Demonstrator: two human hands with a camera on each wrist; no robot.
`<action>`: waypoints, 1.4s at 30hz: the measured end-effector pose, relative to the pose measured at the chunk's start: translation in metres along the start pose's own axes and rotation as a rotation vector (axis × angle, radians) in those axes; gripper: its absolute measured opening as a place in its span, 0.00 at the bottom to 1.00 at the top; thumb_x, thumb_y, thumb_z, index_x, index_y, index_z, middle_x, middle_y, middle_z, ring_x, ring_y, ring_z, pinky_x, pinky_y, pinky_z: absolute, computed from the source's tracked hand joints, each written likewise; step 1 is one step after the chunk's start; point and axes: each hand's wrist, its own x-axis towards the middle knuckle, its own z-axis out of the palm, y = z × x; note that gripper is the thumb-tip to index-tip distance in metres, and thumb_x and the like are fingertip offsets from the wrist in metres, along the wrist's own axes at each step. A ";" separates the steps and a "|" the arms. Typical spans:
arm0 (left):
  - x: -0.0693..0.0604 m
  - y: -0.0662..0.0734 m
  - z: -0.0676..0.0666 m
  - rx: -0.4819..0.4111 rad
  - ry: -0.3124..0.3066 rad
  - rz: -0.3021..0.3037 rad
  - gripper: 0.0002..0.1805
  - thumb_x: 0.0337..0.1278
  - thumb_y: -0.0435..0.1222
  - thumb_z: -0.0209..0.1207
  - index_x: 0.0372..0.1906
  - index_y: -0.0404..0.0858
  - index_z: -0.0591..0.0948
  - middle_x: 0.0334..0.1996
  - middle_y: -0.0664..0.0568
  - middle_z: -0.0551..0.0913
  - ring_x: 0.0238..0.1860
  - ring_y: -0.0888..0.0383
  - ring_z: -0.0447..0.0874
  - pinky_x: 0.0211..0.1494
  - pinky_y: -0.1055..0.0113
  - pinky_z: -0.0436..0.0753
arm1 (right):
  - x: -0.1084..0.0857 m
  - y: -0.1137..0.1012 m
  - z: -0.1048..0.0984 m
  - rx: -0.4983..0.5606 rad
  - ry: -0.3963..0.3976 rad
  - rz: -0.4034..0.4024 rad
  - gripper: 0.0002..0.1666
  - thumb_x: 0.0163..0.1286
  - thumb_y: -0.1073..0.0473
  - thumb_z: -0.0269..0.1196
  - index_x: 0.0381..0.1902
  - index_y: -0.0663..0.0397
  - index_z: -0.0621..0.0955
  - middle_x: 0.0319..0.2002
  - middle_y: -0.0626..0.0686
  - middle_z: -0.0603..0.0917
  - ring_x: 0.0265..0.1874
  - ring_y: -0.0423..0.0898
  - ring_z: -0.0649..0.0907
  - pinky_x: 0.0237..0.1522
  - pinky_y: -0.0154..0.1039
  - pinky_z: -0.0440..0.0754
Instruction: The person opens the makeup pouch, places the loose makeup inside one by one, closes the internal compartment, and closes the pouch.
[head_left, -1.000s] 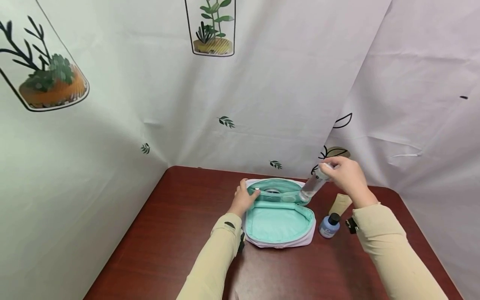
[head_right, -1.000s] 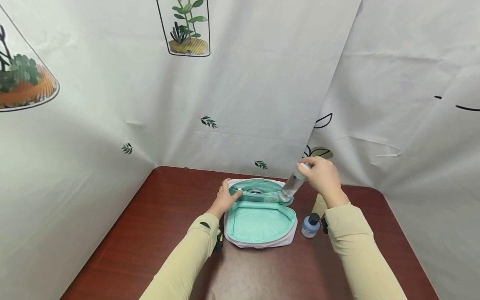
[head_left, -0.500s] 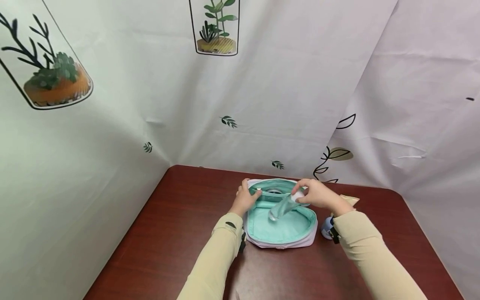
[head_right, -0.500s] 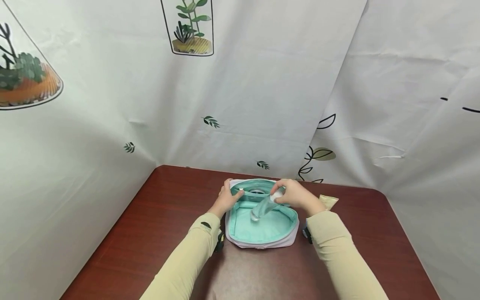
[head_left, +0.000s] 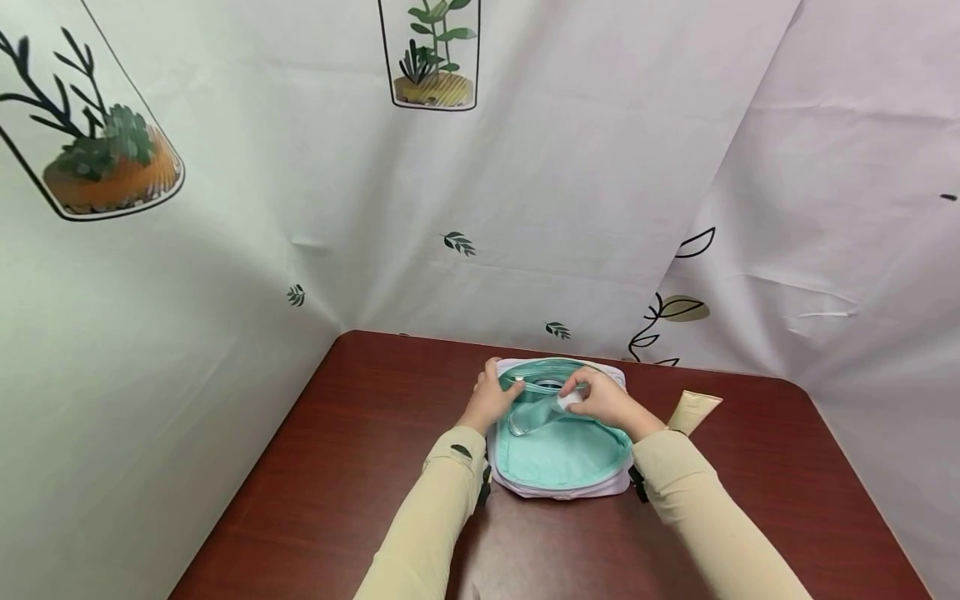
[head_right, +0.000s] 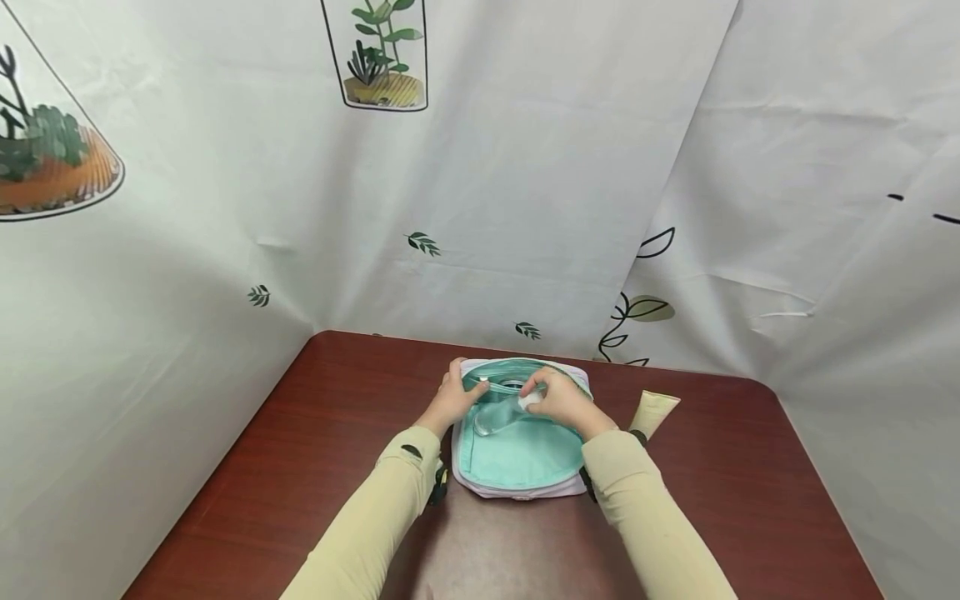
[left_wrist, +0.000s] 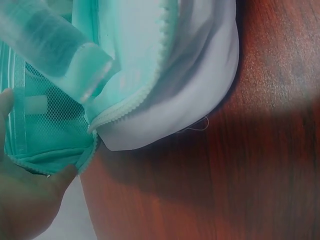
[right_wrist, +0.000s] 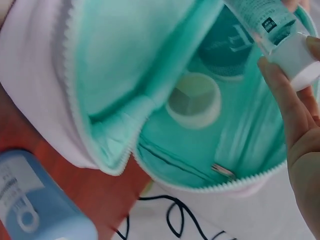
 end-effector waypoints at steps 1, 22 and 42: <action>0.000 0.001 0.000 0.004 -0.001 -0.001 0.38 0.61 0.50 0.55 0.69 0.45 0.52 0.61 0.38 0.61 0.59 0.42 0.63 0.54 0.45 0.69 | 0.000 0.001 0.001 -0.001 -0.002 0.013 0.09 0.54 0.71 0.65 0.30 0.55 0.79 0.42 0.55 0.76 0.33 0.49 0.79 0.31 0.39 0.78; 0.001 0.007 -0.006 0.000 -0.017 -0.029 0.38 0.61 0.50 0.54 0.70 0.44 0.50 0.62 0.37 0.59 0.61 0.41 0.61 0.55 0.45 0.67 | 0.008 0.017 0.007 -0.473 -0.125 0.076 0.12 0.44 0.71 0.70 0.29 0.54 0.84 0.31 0.49 0.82 0.31 0.46 0.78 0.34 0.43 0.76; 0.001 0.005 -0.001 0.007 -0.019 -0.025 0.37 0.62 0.50 0.54 0.69 0.45 0.50 0.60 0.37 0.60 0.60 0.43 0.62 0.55 0.46 0.68 | 0.005 0.029 0.016 -0.487 -0.161 0.090 0.10 0.47 0.70 0.69 0.29 0.53 0.83 0.30 0.49 0.81 0.28 0.45 0.77 0.29 0.41 0.75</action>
